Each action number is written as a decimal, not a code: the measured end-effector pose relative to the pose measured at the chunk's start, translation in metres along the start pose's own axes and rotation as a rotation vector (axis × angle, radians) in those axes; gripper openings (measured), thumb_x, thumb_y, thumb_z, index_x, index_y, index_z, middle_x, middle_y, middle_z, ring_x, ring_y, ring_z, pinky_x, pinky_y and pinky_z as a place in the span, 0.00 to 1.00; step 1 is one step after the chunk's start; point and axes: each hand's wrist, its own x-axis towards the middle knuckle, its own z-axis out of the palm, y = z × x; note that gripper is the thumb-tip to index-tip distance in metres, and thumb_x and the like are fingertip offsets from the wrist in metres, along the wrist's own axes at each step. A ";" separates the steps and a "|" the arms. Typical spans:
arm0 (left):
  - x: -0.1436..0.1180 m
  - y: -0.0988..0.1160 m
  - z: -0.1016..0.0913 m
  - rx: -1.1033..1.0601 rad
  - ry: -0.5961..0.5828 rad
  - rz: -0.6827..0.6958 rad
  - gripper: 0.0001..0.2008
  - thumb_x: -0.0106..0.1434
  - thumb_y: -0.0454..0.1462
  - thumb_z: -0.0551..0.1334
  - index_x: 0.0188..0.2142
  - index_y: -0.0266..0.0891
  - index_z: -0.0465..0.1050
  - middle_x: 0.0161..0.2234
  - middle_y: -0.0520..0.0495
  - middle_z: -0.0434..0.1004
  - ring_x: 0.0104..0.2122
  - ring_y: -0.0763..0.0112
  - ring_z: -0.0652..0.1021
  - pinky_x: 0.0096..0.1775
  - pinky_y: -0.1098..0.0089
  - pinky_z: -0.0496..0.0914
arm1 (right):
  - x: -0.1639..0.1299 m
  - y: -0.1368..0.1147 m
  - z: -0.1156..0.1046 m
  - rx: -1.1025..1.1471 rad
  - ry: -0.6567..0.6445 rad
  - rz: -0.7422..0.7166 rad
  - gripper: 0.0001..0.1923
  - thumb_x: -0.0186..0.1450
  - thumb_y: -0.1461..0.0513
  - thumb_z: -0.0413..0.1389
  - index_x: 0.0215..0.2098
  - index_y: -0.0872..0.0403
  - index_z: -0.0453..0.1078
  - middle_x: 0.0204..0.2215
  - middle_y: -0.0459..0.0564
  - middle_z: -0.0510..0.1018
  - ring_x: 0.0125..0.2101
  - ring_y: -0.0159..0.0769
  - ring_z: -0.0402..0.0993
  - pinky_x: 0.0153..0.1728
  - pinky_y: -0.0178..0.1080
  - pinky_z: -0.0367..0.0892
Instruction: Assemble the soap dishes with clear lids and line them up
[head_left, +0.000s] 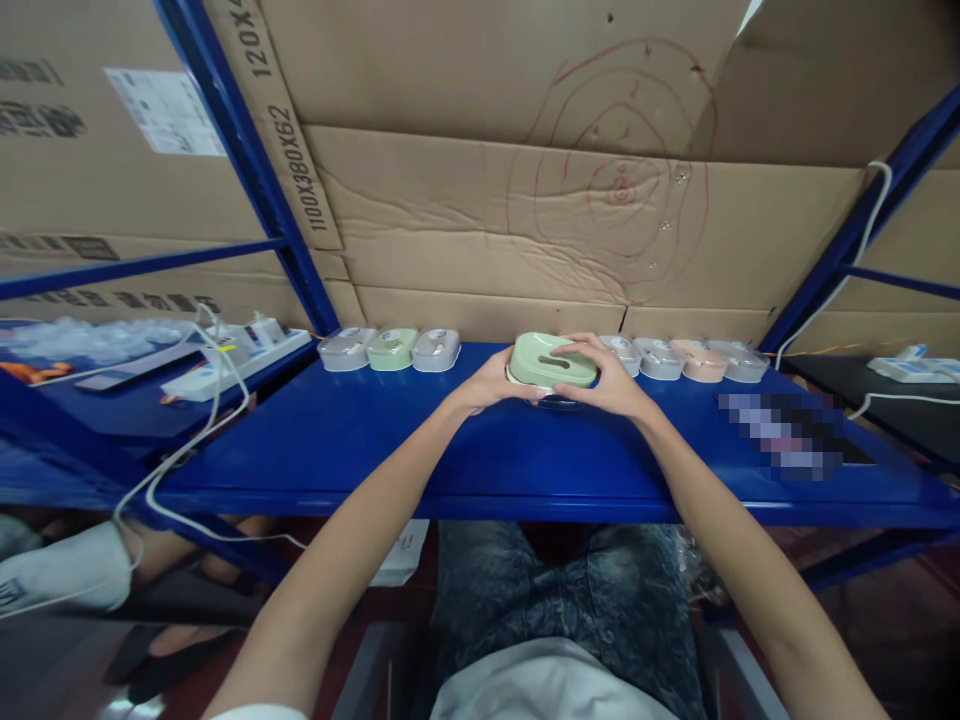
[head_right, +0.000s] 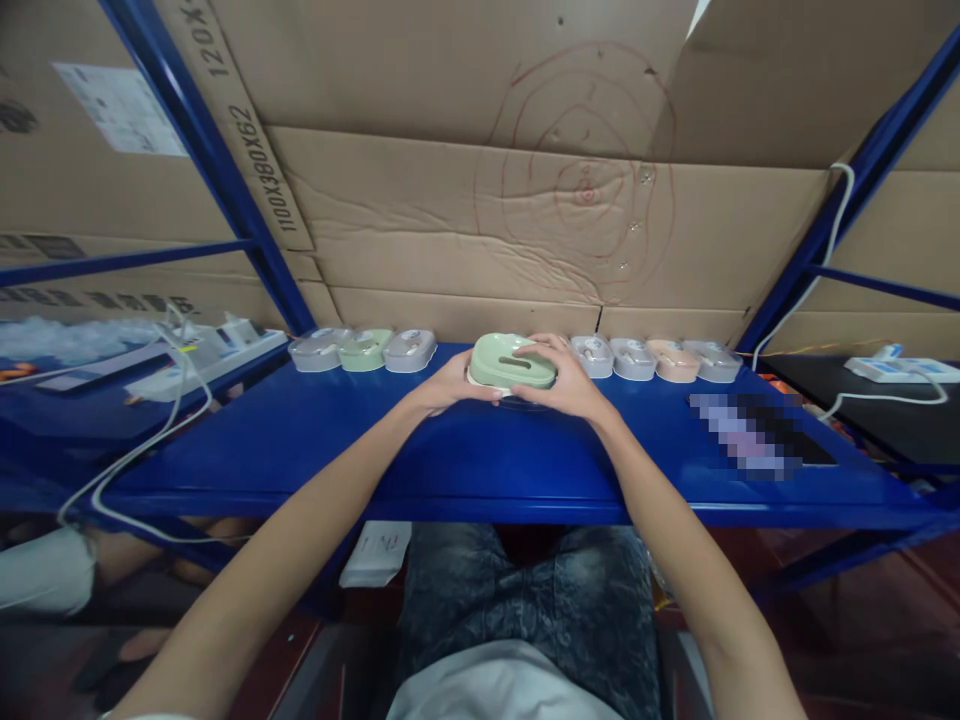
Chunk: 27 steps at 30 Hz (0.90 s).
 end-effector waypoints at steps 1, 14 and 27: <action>-0.001 -0.002 -0.001 -0.032 -0.001 -0.013 0.45 0.45 0.37 0.86 0.62 0.37 0.77 0.53 0.34 0.85 0.48 0.50 0.85 0.53 0.50 0.79 | -0.003 0.003 0.002 0.008 -0.017 0.004 0.28 0.66 0.44 0.71 0.58 0.45 0.80 0.62 0.57 0.75 0.66 0.56 0.73 0.71 0.63 0.64; -0.001 -0.014 -0.013 -0.297 0.030 -0.132 0.27 0.60 0.46 0.80 0.53 0.32 0.82 0.47 0.31 0.88 0.49 0.48 0.87 0.53 0.55 0.81 | -0.009 0.006 0.014 0.006 -0.066 0.022 0.29 0.64 0.45 0.73 0.60 0.44 0.82 0.64 0.56 0.74 0.68 0.55 0.70 0.73 0.64 0.61; 0.001 -0.017 -0.019 -0.246 0.123 -0.220 0.30 0.50 0.30 0.79 0.54 0.34 0.82 0.47 0.35 0.88 0.41 0.58 0.87 0.43 0.62 0.82 | -0.010 0.005 0.022 0.026 -0.068 0.043 0.32 0.67 0.45 0.70 0.66 0.42 0.76 0.66 0.56 0.75 0.68 0.57 0.70 0.72 0.66 0.63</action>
